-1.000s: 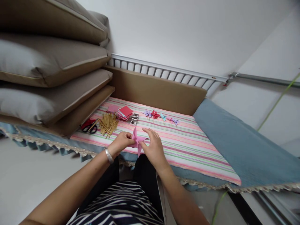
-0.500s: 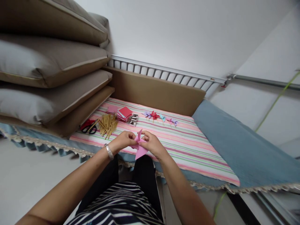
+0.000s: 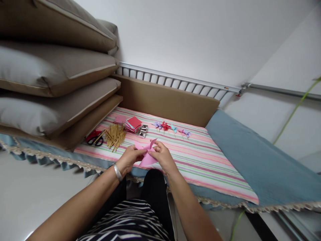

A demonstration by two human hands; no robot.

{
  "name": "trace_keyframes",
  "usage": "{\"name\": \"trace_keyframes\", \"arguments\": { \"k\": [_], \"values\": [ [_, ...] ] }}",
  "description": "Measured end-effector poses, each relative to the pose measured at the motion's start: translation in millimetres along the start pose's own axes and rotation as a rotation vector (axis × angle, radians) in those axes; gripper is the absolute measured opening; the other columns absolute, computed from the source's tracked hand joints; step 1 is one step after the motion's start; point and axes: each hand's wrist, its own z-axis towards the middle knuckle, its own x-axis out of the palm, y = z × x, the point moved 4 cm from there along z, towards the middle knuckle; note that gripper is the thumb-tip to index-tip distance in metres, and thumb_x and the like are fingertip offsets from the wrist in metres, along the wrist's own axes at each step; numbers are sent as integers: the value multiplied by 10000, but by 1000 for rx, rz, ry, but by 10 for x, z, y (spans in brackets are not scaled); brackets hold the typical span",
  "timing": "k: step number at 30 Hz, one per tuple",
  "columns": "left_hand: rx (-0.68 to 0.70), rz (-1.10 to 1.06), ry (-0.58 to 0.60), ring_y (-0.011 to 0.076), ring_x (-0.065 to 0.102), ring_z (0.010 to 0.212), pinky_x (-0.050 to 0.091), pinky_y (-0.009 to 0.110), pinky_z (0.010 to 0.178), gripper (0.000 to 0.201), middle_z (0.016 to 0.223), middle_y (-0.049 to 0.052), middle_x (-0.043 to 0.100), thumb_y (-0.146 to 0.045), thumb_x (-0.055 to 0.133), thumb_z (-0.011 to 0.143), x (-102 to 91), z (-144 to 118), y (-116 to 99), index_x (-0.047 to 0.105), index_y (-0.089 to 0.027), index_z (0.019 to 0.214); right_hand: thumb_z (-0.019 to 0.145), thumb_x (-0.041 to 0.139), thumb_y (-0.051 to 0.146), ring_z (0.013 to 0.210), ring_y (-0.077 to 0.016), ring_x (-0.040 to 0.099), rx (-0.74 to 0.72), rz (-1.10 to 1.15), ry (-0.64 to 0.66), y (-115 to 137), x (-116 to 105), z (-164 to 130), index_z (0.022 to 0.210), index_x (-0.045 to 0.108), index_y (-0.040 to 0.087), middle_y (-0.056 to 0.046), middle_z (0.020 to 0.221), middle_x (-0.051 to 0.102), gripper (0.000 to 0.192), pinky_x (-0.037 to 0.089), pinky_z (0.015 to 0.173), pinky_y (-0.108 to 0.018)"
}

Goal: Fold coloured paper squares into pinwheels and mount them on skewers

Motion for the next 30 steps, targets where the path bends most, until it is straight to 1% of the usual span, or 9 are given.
{"name": "trace_keyframes", "arguments": {
  "k": [5,11,18,19,21,23,25,27,30],
  "values": [
    [10,-1,-10,113,593,504,476,246,576,254,579,32,667,-259,805,529,-9,-19,-15,675,-92,669,575,649,184,548,-109,540,40,14,20,8,-14,-32,1144,490,180,36,699,609,590,371,522,-217],
    [8,22,11,139,624,543,491,266,592,278,648,60,696,-236,795,534,13,-48,-41,693,-86,744,552,660,185,540,-114,541,90,53,19,-24,-56,-13,1243,409,181,41,684,606,734,370,513,-218],
    [16,62,6,132,601,541,493,275,598,282,633,46,669,-198,795,512,-23,-20,-30,669,-85,737,534,676,159,507,-97,523,116,95,32,-6,-65,-5,1218,427,169,68,612,582,728,376,518,-208],
    [18,69,7,132,599,546,493,278,601,309,646,44,666,-197,795,514,-27,-24,-35,663,-86,771,531,677,159,499,-95,521,121,105,36,-9,-61,-2,1212,431,172,71,604,578,724,379,518,-209],
    [50,90,-1,132,601,574,495,283,612,440,698,30,662,-198,788,534,-34,-44,-65,635,-107,936,523,677,158,497,-100,528,135,127,36,-23,-59,9,1193,439,182,70,609,582,711,388,523,-214],
    [139,131,-17,131,607,632,497,288,638,640,809,20,657,-198,774,568,-42,-74,-125,534,-179,1161,511,679,155,519,-112,549,150,144,29,-38,-64,25,1164,450,190,59,634,595,693,402,536,-222],
    [266,180,-7,131,606,714,493,286,675,741,950,25,638,-199,758,599,-44,-107,-197,439,-257,1266,501,679,151,549,-125,571,162,152,25,-45,-74,41,1123,466,191,48,655,602,659,413,552,-228],
    [366,220,28,142,598,803,482,278,712,625,1063,42,612,-202,750,613,-42,-132,-252,510,-262,1187,499,679,153,566,-134,580,170,154,28,-40,-85,54,1083,481,189,41,660,604,618,421,562,-233],
    [406,266,75,184,580,910,458,272,757,223,1032,66,631,-215,730,634,-37,-142,-287,644,-182,838,501,673,152,561,-129,573,174,154,31,-19,-97,64,1043,495,184,44,646,598,571,420,568,-231]
  ]
}}
